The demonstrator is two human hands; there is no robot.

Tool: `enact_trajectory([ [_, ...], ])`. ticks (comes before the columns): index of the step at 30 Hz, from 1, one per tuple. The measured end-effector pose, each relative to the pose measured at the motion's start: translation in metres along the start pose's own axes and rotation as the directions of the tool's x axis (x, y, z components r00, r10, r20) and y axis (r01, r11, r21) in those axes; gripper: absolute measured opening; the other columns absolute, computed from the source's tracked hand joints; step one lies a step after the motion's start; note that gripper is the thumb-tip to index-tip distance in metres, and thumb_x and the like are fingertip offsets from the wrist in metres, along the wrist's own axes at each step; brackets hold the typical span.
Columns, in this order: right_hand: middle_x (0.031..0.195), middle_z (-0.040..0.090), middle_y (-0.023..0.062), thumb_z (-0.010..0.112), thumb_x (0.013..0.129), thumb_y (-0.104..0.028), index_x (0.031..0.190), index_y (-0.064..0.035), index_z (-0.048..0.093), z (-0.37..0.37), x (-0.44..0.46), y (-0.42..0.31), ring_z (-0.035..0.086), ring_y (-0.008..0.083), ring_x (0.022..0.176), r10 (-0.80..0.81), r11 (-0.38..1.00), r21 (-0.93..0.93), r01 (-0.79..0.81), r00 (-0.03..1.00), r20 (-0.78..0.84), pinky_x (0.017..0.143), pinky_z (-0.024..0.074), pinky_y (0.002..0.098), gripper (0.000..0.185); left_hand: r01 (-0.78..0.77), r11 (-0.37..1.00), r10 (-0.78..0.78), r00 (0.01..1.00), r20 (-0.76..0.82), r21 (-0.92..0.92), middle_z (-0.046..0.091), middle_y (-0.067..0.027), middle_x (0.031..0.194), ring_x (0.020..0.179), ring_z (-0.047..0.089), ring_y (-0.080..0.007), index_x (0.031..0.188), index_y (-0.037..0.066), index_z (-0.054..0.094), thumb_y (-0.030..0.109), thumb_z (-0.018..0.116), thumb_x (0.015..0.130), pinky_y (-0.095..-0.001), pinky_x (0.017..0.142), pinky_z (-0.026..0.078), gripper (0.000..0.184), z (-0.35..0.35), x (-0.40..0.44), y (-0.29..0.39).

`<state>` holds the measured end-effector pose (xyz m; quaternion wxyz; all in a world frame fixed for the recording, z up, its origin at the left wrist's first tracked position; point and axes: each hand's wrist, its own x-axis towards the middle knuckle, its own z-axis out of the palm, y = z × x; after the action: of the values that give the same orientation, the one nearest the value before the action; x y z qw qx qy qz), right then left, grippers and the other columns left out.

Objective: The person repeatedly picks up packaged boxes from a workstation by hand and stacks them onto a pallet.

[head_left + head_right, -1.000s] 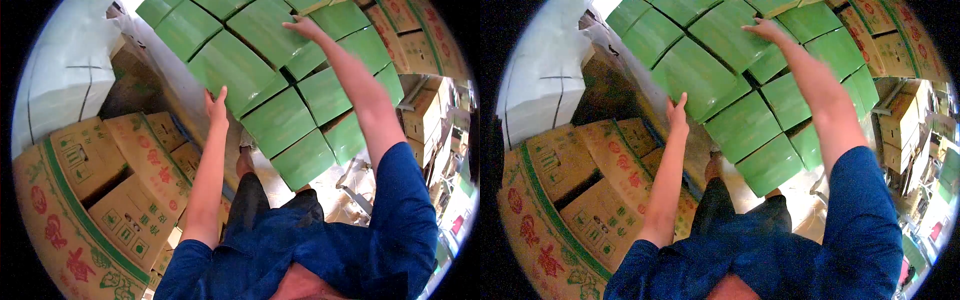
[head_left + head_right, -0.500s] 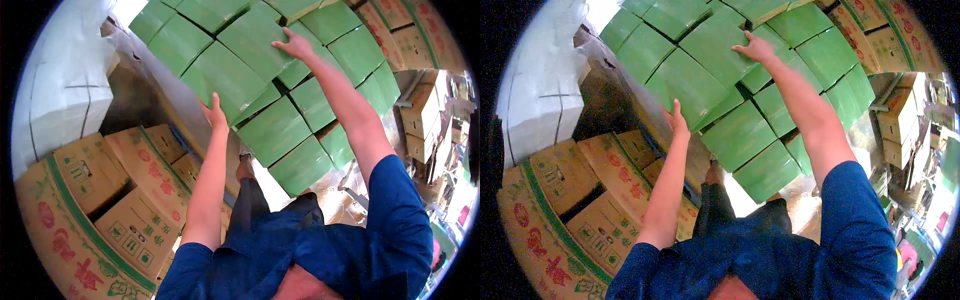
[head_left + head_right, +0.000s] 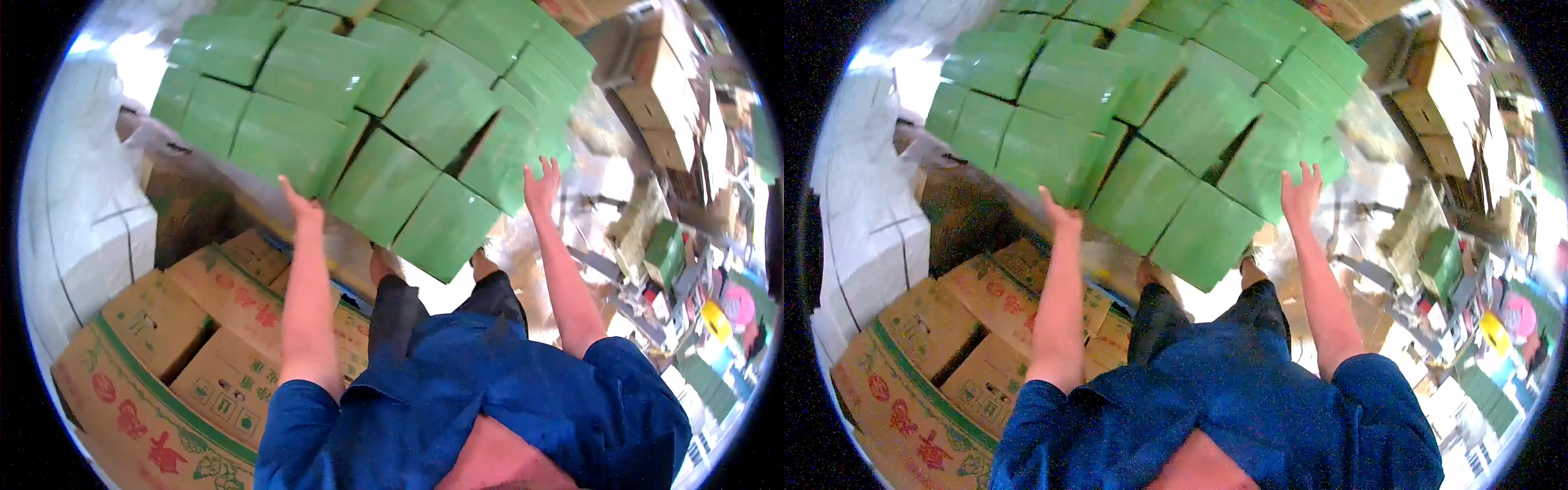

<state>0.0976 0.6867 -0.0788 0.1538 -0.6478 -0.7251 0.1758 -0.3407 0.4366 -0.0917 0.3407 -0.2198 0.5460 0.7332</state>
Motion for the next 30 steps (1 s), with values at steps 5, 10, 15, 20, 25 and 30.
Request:
enact_trajectory([
  [5, 0.139, 0.042, 0.021, 0.069, 0.08, -0.027, 0.121, -0.007, 0.06, -0.042, -0.051, 0.059, 0.039, 0.0378, 0.128, 0.108, 0.994, -0.03, -0.104, 0.986, 0.13, 0.107, 0.0343, 0.0444, 0.046, -0.012, 0.992, 0.034, 0.984, -0.173, 0.128, 0.053, -0.0076, 0.128, 0.112, 0.053, -0.0258, 0.137, 0.01, 0.043, 0.061, 0.053, 0.088, -0.0397, 0.097, 0.044, 0.072, 0.011, -0.004, 0.007],
  [10, 0.13, 0.054, 0.0194, 0.07, 0.078, -0.027, 0.116, -0.007, 0.064, -0.043, -0.098, 0.098, 0.052, 0.0358, 0.118, 0.186, 0.98, 0.037, -0.195, 0.967, 0.173, 0.101, 0.0403, 0.0414, 0.044, 0.045, 0.975, -0.03, 0.997, -0.069, 0.218, 0.032, -0.0115, 0.148, 0.13, 0.038, -0.0287, 0.145, 0.011, 0.032, 0.066, 0.044, 0.089, -0.0487, 0.111, 0.026, 0.079, -0.012, -0.029, -0.016],
  [15, 0.108, 0.063, 0.0267, 0.067, 0.077, -0.028, 0.113, -0.0057, 0.066, -0.044, -0.144, 0.142, 0.061, 0.0372, 0.103, 0.347, 0.865, 0.211, -0.455, 0.847, 0.403, 0.094, 0.0467, 0.041, 0.042, -0.017, 0.822, 0.065, 0.996, -0.064, 0.57, 0.028, -0.0075, 0.153, 0.137, 0.03, -0.0269, 0.149, 0.01, 0.027, 0.054, 0.043, 0.096, -0.0437, 0.112, 0.024, 0.071, -0.042, -0.105, -0.094],
  [20, 0.094, 0.067, 0.0219, 0.064, 0.078, -0.034, 0.106, -0.0068, 0.07, -0.073, -0.165, 0.187, 0.065, 0.0368, 0.088, 0.299, 0.827, 0.224, -0.516, 0.741, 0.602, 0.082, 0.0505, 0.0412, 0.039, 0.106, 0.549, -0.129, 0.991, -0.041, 0.829, 0.027, -0.0092, 0.153, 0.137, 0.031, -0.0279, 0.148, 0.008, 0.029, 0.043, 0.053, 0.095, -0.0423, 0.111, 0.026, 0.068, -0.087, -0.172, -0.146],
  [25, 0.075, 0.067, 0.0107, 0.07, 0.077, -0.028, 0.099, -0.007, 0.072, -0.094, -0.205, 0.267, 0.062, 0.0173, 0.066, 0.371, 0.819, 0.133, -0.558, 0.692, 0.619, 0.067, 0.0508, 0.0311, 0.031, -0.137, 0.304, -0.256, 0.941, 0.22, 0.943, 0.046, -0.0199, 0.14, 0.128, 0.045, -0.0304, 0.138, -0.003, 0.042, 0.029, 0.066, 0.088, -0.0378, 0.106, 0.034, 0.064, -0.038, -0.24, -0.176],
  [30, 0.068, 0.066, 0.0072, 0.072, 0.075, -0.027, 0.086, -0.0022, 0.072, -0.12, -0.294, 0.288, 0.06, 0.0156, 0.058, 0.601, 0.645, 0.104, -0.757, 0.586, 0.543, 0.059, 0.0494, 0.0311, 0.028, -0.518, 0.153, -0.322, 0.779, 0.538, 0.842, 0.049, -0.0205, 0.137, 0.126, 0.047, -0.0295, 0.133, -0.004, 0.048, 0.025, 0.065, 0.089, -0.0369, 0.105, 0.035, 0.055, -0.016, -0.228, -0.188],
])
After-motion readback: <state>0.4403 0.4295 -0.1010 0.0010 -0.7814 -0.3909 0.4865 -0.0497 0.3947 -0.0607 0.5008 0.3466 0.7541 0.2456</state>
